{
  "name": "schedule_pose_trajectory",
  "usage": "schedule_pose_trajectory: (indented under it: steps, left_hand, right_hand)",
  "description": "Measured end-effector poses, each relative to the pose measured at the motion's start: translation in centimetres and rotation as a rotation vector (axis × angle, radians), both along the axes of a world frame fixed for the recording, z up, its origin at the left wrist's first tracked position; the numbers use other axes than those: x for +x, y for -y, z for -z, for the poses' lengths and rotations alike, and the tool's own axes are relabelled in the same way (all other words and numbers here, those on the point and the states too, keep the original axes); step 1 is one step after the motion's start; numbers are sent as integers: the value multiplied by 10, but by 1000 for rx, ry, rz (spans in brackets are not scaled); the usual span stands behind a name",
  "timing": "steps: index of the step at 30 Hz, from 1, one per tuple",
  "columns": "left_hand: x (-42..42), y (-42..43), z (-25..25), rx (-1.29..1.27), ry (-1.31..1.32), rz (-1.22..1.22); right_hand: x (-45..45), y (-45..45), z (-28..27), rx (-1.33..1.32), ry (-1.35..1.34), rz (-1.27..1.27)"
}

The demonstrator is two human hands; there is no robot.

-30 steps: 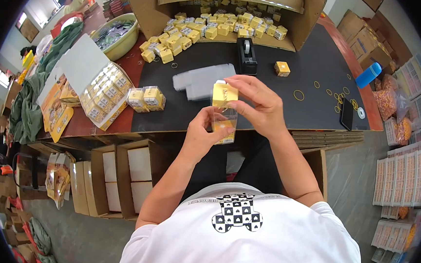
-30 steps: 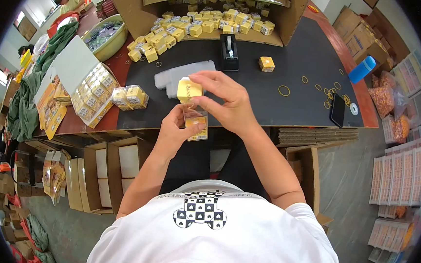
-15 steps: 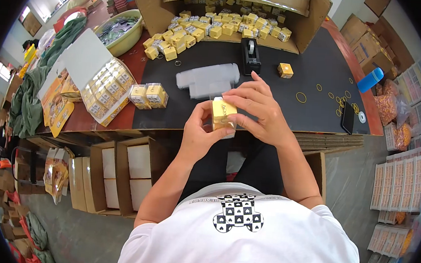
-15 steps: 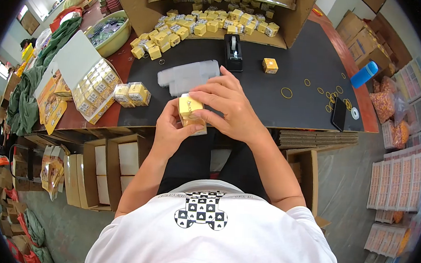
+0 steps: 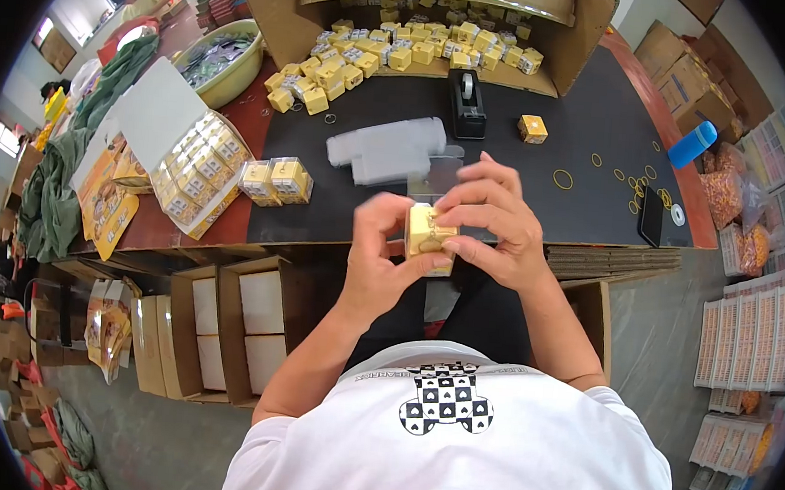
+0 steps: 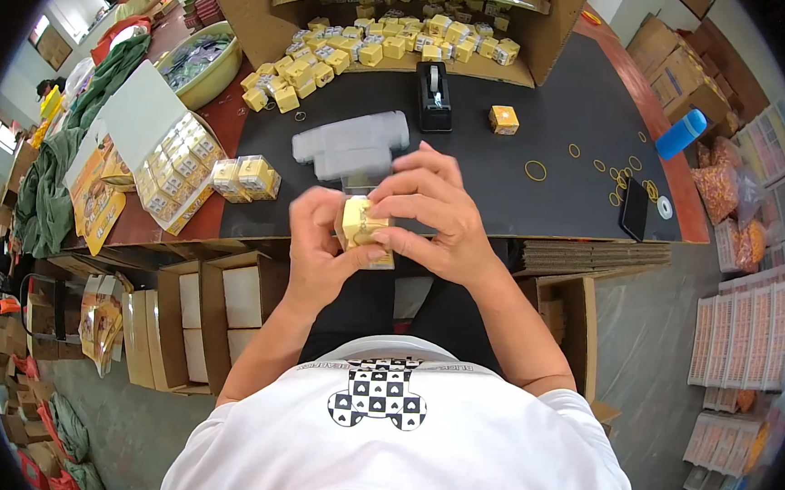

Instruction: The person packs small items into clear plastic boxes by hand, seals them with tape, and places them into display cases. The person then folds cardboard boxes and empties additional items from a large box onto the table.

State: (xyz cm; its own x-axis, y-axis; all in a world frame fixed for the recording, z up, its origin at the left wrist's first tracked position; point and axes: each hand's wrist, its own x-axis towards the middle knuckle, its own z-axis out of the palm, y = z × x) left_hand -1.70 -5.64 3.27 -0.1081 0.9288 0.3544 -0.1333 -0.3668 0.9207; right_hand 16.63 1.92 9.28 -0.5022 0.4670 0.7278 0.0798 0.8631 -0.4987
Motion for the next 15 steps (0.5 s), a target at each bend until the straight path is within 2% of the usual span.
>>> schedule_pose_trajectory:
  steps: [2, 6, 11, 15]
  left_hand:
    - [0, 1, 1, 46, -40, -16]
    - [0, 1, -15, 44, -176, 68]
    - [7, 3, -31, -168, 25, 40]
    - [3, -1, -14, -156, -172, 25]
  right_hand:
    - [0, 1, 2, 12, -3, 10]
    - [-5, -1, 11, -307, -267, -287]
    - [-1, 2, 18, -286, -188, -197]
    - [9, 2, 21, -506, -153, -269]
